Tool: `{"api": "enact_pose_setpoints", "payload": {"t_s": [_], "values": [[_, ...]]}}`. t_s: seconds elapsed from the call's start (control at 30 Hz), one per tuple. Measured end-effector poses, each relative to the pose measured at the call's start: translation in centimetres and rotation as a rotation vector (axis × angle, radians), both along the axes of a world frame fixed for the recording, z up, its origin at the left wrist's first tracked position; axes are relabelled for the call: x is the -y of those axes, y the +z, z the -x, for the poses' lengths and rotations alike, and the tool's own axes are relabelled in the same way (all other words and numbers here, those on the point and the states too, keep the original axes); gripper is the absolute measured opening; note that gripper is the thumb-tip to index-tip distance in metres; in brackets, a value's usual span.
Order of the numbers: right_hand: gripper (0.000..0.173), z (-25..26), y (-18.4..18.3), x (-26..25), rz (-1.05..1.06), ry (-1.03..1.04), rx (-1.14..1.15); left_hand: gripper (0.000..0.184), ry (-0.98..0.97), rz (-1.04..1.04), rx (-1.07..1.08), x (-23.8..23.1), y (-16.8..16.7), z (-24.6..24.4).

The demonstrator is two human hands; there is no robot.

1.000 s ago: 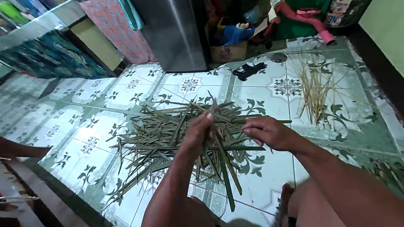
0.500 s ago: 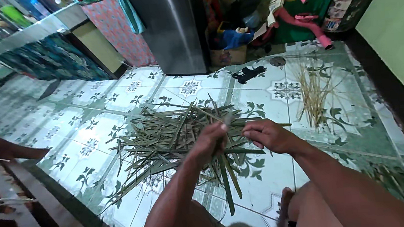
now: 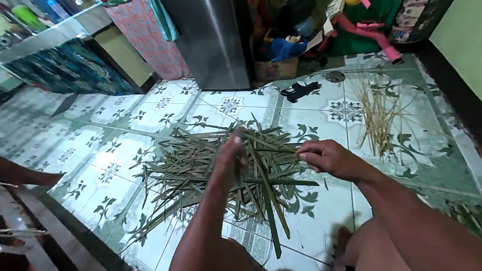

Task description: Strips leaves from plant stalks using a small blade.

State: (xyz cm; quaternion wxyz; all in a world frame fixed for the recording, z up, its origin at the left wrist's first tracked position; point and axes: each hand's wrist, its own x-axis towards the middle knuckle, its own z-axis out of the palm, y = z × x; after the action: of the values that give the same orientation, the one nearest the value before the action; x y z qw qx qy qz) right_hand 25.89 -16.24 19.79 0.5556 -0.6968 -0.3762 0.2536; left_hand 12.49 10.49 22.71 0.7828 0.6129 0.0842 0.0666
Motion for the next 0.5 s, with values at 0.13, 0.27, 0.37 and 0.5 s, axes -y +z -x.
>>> {"api": "enact_pose_setpoints", "payload": {"t_s": [0.13, 0.27, 0.37, 0.5], "values": [[0.023, 1.1, 0.1, -0.5, -0.011, 0.072, -0.046, 0.047, -0.297, -0.186, -0.117, 4.3, 0.2, 0.0], [0.023, 1.2, -0.1, -0.2, -0.045, 0.134, -0.064, 0.047, -0.239, -0.081, -0.078, 3.3, 0.6, -0.1], [0.024, 0.8, -0.2, 0.0, -0.064, 0.139, -0.053, 0.047, -0.109, 0.093, 0.032, 1.6, 1.0, -0.3], [0.024, 0.6, -0.2, 0.1, -0.073, 0.114, -0.017, 0.048, -0.125, 0.031, -0.016, 2.2, 0.3, -0.5]]}}
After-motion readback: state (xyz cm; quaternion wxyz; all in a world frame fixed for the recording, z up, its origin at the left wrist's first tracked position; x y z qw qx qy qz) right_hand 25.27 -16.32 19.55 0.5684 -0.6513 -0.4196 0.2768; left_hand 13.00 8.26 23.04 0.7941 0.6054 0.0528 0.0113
